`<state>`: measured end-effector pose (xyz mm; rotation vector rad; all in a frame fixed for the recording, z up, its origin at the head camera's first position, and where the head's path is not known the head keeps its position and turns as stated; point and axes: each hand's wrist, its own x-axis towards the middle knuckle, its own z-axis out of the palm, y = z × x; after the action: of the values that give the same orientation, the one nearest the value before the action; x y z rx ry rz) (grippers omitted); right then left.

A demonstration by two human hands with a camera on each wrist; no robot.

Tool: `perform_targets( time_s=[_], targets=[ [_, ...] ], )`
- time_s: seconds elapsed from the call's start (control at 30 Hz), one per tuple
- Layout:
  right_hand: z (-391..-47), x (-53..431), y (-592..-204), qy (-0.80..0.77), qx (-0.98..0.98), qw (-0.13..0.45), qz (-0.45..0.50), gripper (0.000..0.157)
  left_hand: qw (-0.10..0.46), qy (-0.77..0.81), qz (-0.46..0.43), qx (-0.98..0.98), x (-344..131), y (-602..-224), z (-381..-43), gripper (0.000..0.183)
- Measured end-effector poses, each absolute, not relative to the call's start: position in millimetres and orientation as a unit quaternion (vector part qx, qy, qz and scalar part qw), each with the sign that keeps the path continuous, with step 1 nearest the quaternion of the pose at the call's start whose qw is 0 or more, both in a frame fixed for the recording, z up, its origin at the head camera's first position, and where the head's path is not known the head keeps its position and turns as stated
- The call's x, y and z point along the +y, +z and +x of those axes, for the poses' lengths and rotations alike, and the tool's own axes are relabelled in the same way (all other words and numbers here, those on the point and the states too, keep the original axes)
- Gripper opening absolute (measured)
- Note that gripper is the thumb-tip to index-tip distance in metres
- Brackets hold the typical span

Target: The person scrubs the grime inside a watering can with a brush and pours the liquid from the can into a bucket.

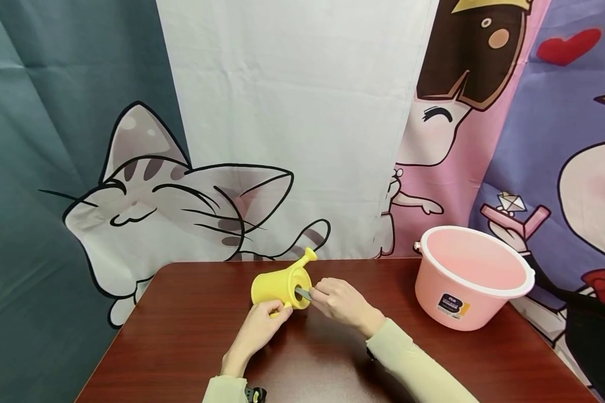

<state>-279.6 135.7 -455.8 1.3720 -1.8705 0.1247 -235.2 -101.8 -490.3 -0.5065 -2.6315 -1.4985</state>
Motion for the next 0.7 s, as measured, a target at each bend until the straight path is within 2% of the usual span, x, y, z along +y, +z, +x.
perform_targets(
  time_s=[0.33, 0.7],
  targets=[
    [-273.9, 142.1, -450.1, 0.014, -0.704, 0.428, 0.566, 0.02, 0.038, -0.492, -0.161, -0.855, -102.1, -491.2, -235.4, 0.036],
    [-267.3, 144.7, -447.2, 0.021, -0.69, 0.442, 0.573, 0.019, 0.04, -0.491, -0.163, -0.855, -101.4, -491.1, -234.6, 0.036]
  ],
)
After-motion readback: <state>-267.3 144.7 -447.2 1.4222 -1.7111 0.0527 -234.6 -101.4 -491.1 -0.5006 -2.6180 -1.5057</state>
